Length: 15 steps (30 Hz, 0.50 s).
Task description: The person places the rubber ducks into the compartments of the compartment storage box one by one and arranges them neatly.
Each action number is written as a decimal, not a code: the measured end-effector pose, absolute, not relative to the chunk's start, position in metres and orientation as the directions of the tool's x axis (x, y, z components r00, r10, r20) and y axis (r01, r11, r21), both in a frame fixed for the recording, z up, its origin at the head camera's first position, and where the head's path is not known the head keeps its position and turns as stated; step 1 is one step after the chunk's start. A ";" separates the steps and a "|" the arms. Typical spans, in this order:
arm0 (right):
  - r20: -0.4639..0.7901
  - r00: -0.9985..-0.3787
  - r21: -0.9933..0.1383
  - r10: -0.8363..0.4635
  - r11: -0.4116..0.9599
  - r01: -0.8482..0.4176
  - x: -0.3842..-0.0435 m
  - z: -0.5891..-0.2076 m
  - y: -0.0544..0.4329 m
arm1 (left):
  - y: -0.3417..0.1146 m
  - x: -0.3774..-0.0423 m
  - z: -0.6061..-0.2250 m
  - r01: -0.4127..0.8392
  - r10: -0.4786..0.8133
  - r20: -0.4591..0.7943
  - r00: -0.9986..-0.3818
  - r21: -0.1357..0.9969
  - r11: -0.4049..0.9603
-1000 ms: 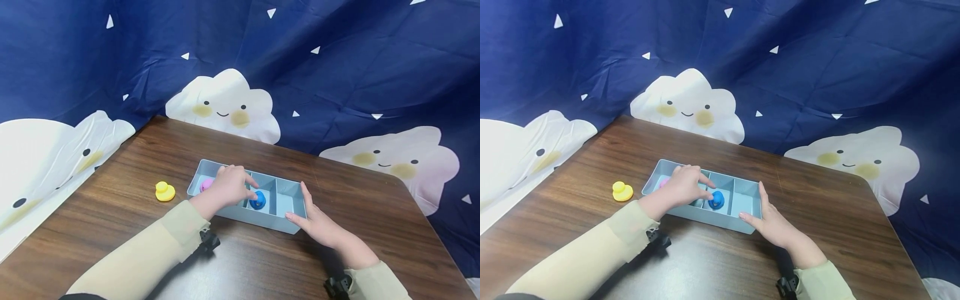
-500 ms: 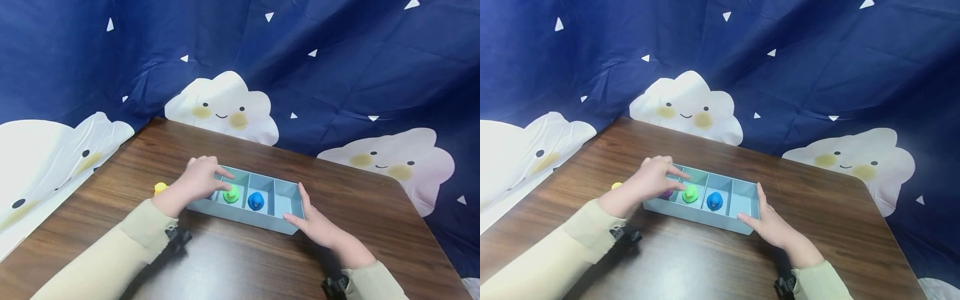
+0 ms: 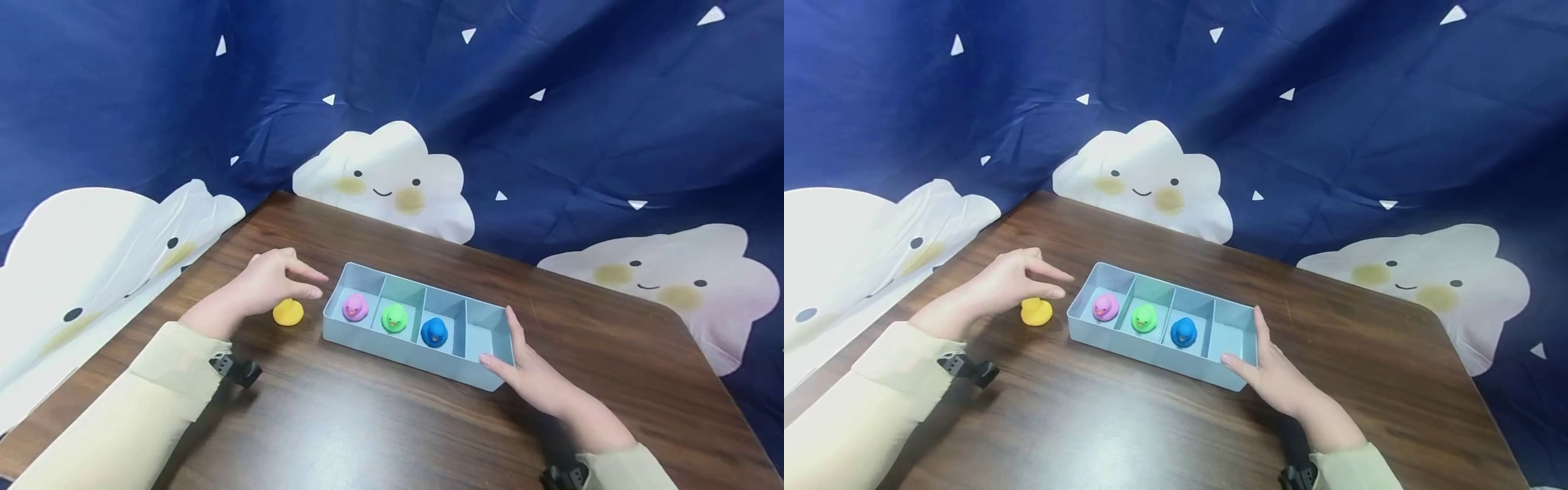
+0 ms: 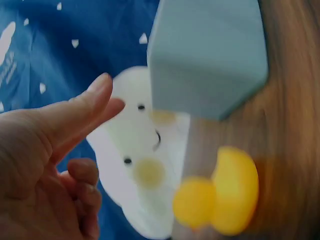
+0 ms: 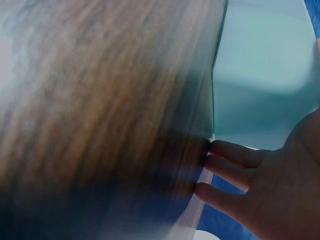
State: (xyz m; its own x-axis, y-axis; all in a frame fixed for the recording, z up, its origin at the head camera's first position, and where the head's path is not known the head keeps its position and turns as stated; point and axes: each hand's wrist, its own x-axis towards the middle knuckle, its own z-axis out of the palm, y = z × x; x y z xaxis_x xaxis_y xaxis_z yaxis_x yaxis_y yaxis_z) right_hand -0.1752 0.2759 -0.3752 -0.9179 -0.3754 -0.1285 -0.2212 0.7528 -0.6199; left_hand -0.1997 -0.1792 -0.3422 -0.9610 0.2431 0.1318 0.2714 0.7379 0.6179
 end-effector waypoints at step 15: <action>-0.137 -0.920 -0.625 -0.367 0.752 -0.207 -0.174 -0.375 0.276 | -0.235 -0.200 -0.377 0.207 0.245 0.042 -0.969 0.677 0.706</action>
State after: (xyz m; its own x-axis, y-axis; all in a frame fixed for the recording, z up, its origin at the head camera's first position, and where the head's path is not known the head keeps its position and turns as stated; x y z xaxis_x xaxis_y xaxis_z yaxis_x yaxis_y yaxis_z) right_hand -0.1741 0.2757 -0.3748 -0.9200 -0.3672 -0.1372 -0.2070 0.7523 -0.6255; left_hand -0.1995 -0.2348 -0.3768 -0.9687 0.2446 0.0416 0.2073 0.7061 0.6771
